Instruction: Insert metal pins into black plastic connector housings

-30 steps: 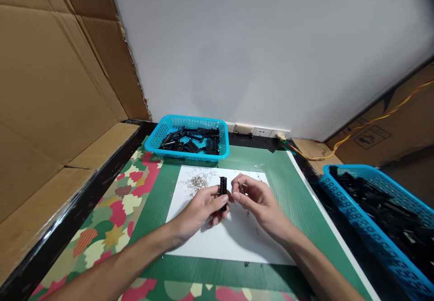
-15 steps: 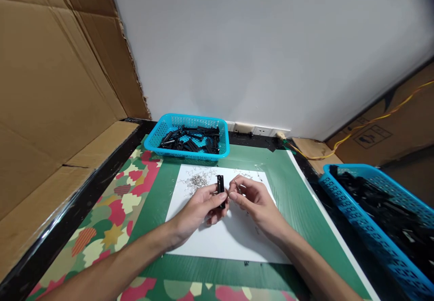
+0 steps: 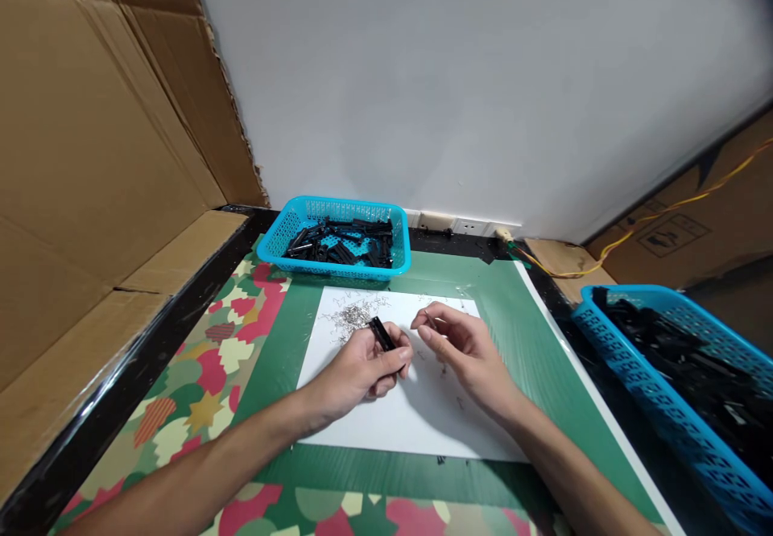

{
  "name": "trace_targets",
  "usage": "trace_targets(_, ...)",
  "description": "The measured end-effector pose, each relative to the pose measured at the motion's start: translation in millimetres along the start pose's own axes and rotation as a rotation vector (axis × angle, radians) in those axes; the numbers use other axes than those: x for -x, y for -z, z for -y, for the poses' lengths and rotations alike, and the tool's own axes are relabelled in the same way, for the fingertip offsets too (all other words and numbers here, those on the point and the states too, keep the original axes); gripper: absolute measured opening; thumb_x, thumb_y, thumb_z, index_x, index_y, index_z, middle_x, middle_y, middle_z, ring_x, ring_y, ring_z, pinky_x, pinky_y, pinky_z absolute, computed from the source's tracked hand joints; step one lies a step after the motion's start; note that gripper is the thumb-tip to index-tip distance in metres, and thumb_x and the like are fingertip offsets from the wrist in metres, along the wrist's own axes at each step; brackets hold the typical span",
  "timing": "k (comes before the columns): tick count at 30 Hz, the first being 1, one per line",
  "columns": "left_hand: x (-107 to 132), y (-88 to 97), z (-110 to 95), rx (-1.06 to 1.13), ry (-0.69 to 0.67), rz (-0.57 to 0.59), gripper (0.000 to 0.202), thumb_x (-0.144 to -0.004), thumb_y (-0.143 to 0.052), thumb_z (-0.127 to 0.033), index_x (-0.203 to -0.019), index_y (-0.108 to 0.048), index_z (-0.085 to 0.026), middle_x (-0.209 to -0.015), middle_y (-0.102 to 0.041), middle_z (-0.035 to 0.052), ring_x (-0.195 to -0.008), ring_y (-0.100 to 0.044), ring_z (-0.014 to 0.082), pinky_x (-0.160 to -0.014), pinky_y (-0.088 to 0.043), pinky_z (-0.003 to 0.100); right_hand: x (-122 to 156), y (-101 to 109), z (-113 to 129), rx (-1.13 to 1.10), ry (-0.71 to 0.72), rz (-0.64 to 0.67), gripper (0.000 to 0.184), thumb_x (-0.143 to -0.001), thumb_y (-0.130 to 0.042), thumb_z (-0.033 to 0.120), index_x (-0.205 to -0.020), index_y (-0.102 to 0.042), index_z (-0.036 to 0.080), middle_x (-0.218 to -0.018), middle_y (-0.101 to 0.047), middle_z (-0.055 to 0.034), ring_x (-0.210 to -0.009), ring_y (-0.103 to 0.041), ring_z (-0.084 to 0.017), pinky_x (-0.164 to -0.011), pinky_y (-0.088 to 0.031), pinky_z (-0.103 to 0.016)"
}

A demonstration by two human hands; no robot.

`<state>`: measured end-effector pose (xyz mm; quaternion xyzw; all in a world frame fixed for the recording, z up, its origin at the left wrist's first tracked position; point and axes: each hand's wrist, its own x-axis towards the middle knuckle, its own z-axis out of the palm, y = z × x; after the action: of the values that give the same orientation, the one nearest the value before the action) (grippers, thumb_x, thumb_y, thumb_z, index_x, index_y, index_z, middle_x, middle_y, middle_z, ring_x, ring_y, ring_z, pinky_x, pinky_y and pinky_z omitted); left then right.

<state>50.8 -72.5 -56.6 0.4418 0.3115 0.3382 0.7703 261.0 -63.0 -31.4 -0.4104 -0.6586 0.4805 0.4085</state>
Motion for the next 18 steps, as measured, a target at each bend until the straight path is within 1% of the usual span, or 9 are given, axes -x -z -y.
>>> trace_targets(3,-0.7,1.7,1.7,-0.006,0.000,0.005,0.041,-0.093,-0.076,-0.050,-0.102,-0.052,-0.019,-0.082,-0.061,-0.0019,-0.050,-0.040,0.0030,-0.047,-0.021,0.022,0.4,6.4,2.6,0.092,0.005,0.027,0.022,-0.104,-0.065,0.042,-0.102,-0.072,0.022,-0.097,-0.068,-0.0052,-0.083,-0.058,-0.019,-0.071,-0.043,-0.031)
trace_targets(8,1.2,0.5,0.0,-0.025,0.004,0.010,0.043,-0.091,-0.078,-0.052,-0.100,-0.052,-0.019,-0.079,-0.057,-0.0034,-0.051,-0.036,0.0034,-0.050,-0.019,0.023,1.9,9.9,11.3,0.296,0.049,0.129,0.022,-0.104,-0.065,0.037,-0.093,-0.074,0.021,-0.092,-0.068,-0.0049,-0.079,-0.057,-0.017,-0.066,-0.040,-0.030)
trace_targets(11,2.0,0.3,-0.1,-0.094,0.001,0.031,0.041,-0.094,-0.076,-0.051,-0.100,-0.054,-0.017,-0.080,-0.057,-0.0025,-0.055,-0.038,0.0049,-0.052,-0.021,0.024,3.1,11.5,17.6,0.342,0.052,0.186,0.020,-0.104,-0.064,0.034,-0.092,-0.073,0.021,-0.091,-0.068,-0.0044,-0.076,-0.055,-0.016,-0.064,-0.040,-0.029)
trace_targets(13,1.9,1.4,0.1,-0.092,0.002,0.061,0.040,-0.096,-0.074,-0.051,-0.102,-0.054,-0.017,-0.082,-0.058,-0.0017,-0.056,-0.038,0.0050,-0.053,-0.020,0.025,4.0,13.7,20.0,0.340,0.054,0.209,0.017,-0.103,-0.064,0.031,-0.092,-0.072,0.020,-0.092,-0.068,-0.0043,-0.076,-0.055,-0.015,-0.063,-0.040,-0.028)
trace_targets(15,1.8,3.1,-0.7,-0.040,0.007,0.071,0.040,-0.098,-0.071,-0.052,-0.108,-0.053,-0.017,-0.086,-0.060,-0.0004,-0.057,-0.035,0.0048,-0.053,-0.019,0.025,4.5,16.1,19.9,0.321,0.065,0.196,0.015,-0.102,-0.064,0.028,-0.091,-0.072,0.020,-0.092,-0.068,-0.0042,-0.076,-0.055,-0.015,-0.062,-0.040,-0.027)
trace_targets(18,2.8,6.4,-3.8,0.045,0.001,0.063,0.043,-0.101,-0.068,-0.050,-0.123,-0.049,-0.019,-0.096,-0.063,0.0030,-0.061,-0.038,0.0057,-0.055,-0.020,0.025,4.4,18.0,16.5,0.325,0.111,0.098,0.014,-0.099,-0.067,0.027,-0.088,-0.073,0.020,-0.082,-0.063,-0.0024,-0.069,-0.050,-0.015,-0.057,-0.036,-0.027)
